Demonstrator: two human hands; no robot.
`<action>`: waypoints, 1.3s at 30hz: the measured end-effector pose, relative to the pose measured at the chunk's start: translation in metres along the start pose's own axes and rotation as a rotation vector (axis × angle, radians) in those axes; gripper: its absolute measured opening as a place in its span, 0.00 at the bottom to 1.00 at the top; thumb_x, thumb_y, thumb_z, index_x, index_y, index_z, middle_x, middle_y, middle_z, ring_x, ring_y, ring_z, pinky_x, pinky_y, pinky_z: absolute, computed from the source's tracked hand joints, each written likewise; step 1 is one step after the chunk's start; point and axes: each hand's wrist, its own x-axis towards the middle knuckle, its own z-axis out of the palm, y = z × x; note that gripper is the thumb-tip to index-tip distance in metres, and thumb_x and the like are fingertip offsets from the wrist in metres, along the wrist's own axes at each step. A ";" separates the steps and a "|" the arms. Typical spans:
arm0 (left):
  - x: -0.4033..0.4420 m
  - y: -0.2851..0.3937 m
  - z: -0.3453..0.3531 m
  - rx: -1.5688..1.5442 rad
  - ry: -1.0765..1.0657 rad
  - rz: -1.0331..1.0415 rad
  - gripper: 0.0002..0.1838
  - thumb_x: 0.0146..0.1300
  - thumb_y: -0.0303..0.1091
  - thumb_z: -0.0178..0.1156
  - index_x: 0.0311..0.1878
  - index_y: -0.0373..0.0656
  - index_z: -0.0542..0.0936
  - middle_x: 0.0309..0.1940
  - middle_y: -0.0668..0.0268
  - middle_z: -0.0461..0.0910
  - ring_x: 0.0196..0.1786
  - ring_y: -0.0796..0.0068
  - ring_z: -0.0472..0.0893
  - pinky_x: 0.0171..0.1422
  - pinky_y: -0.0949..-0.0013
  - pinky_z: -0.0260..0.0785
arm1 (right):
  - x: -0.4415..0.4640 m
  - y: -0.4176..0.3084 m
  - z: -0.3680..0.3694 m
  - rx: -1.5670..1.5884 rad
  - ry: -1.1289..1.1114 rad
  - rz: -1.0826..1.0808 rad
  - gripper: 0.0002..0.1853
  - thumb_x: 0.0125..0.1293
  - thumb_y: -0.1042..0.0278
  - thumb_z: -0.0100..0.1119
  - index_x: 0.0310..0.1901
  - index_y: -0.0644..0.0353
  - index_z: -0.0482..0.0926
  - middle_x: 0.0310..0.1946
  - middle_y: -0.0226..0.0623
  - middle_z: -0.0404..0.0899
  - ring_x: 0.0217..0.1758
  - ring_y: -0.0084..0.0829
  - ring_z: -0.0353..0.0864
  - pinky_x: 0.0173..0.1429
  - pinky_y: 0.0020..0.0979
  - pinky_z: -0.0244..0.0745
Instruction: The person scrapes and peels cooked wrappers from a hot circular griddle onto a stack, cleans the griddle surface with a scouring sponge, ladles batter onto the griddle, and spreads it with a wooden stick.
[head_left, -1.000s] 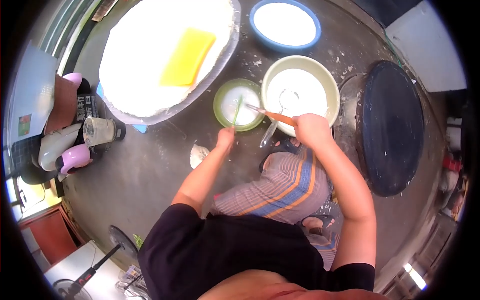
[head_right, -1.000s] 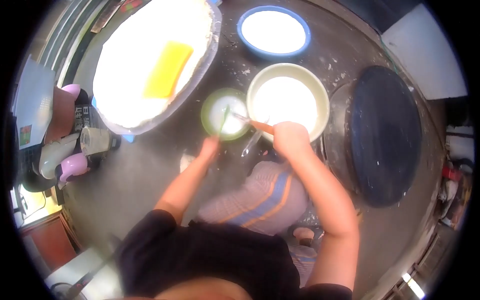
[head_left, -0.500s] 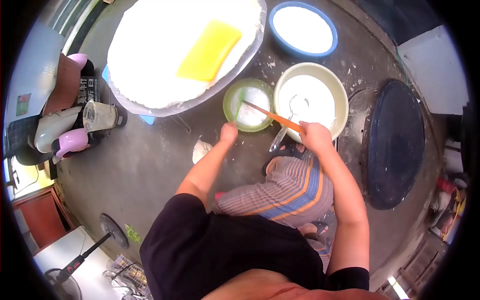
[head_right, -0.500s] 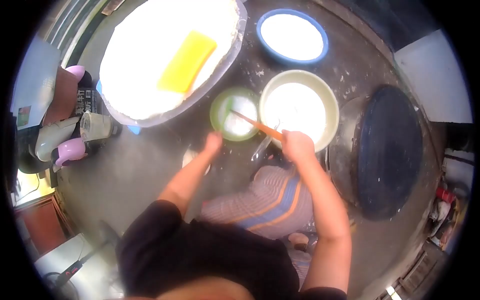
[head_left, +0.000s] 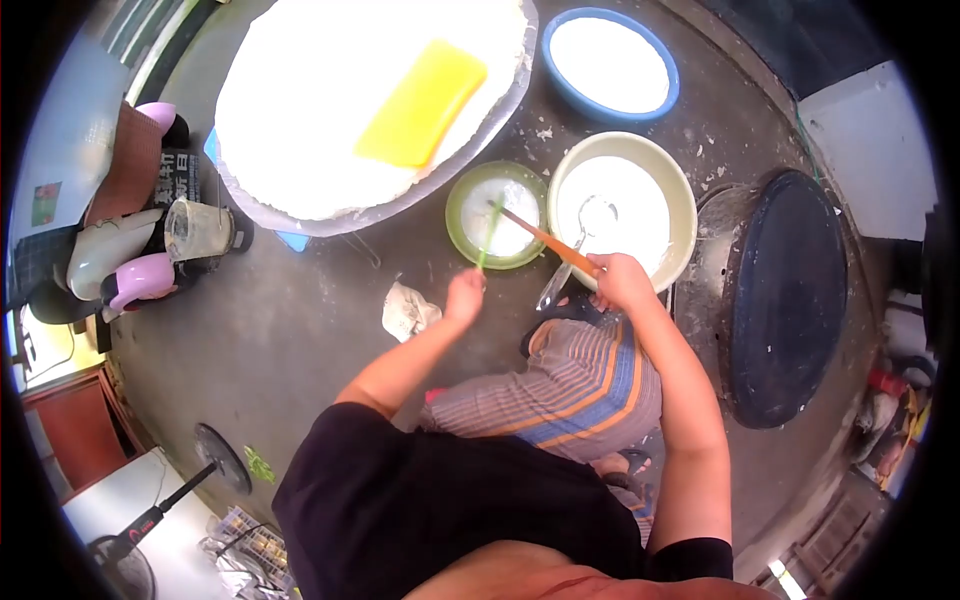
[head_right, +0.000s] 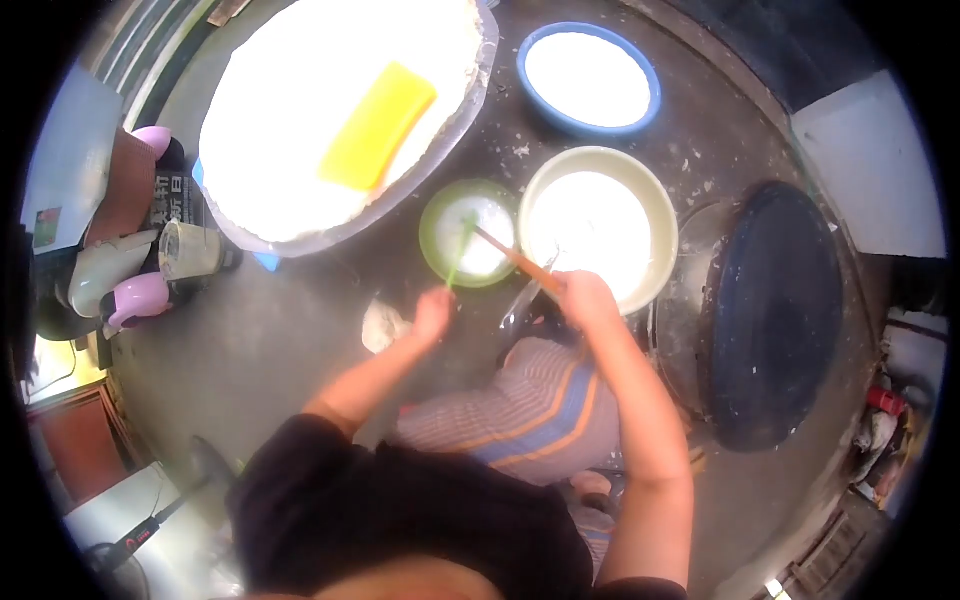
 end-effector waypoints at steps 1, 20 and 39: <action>-0.019 0.010 0.004 -0.008 -0.011 0.069 0.17 0.64 0.37 0.45 0.30 0.34 0.76 0.27 0.49 0.77 0.32 0.51 0.76 0.39 0.57 0.66 | 0.002 -0.006 -0.002 0.393 -0.185 0.225 0.22 0.59 0.75 0.47 0.57 0.50 0.71 0.19 0.39 0.78 0.17 0.29 0.76 0.21 0.29 0.72; 0.010 0.071 0.020 0.083 -0.387 0.136 0.24 0.64 0.49 0.45 0.50 0.37 0.72 0.42 0.54 0.76 0.46 0.58 0.75 0.48 0.57 0.67 | -0.144 0.064 -0.020 0.090 0.401 0.034 0.16 0.58 0.69 0.53 0.50 0.55 0.76 0.30 0.45 0.79 0.32 0.41 0.79 0.38 0.35 0.72; 0.006 0.139 0.082 0.829 -0.430 0.483 0.15 0.65 0.44 0.45 0.40 0.43 0.75 0.35 0.55 0.80 0.36 0.55 0.80 0.37 0.53 0.71 | -0.324 0.139 0.064 1.236 0.649 0.358 0.19 0.64 0.73 0.49 0.57 0.60 0.69 0.23 0.30 0.74 0.16 0.14 0.66 0.20 0.15 0.63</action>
